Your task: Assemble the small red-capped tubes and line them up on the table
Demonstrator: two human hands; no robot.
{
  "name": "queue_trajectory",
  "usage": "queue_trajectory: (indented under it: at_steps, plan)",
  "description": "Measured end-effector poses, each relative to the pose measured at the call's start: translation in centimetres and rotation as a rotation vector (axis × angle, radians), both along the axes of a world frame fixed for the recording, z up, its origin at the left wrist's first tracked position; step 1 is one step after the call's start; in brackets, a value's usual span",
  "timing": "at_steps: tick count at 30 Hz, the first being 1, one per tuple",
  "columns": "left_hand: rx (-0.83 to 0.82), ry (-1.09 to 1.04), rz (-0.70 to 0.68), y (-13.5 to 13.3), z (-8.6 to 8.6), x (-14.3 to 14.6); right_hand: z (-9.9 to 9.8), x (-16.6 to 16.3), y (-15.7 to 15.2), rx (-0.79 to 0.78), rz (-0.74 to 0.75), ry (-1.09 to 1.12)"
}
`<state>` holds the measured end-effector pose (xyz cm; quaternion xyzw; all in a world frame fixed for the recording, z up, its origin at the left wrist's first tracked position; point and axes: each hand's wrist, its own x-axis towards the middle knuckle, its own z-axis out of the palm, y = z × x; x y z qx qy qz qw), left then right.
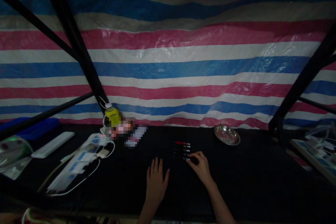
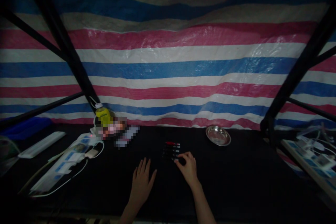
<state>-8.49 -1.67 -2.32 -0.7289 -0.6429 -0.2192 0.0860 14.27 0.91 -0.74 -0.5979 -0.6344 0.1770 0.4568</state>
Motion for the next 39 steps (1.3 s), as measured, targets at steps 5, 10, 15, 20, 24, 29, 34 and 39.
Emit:
queue_trajectory:
  at_steps: [5,10,15,20,24,29,34,39]
  plan:
    - [0.015,-0.002,-0.012,-0.1,0.0,0.0,-0.1,0.0,-0.1,-0.016,-0.015,-0.101]
    - [-0.006,-0.01,-0.004,-0.2,0.4,0.2,0.2,0.0,-0.3,-0.05,-0.014,-0.102]
    - [-0.049,-0.089,-0.016,-0.3,0.9,0.1,0.8,-0.1,-0.3,-0.054,0.055,0.077]
    - [-0.11,-0.356,-0.022,0.1,1.5,-0.6,0.8,-0.2,0.3,-0.078,0.022,0.582]
    - [-0.115,-0.659,-0.037,0.9,2.2,-1.1,0.3,0.3,1.0,-0.166,0.012,0.99]
    - [-0.223,-1.007,-0.067,1.6,3.9,0.0,-0.2,0.9,1.0,-0.256,0.114,1.232]
    - [-0.299,-1.19,-0.187,1.7,6.1,3.2,0.2,0.4,0.3,-0.409,0.211,1.431]
    - [-0.368,-1.244,-0.355,2.4,7.1,6.0,0.8,0.0,0.1,-0.487,0.241,1.451]
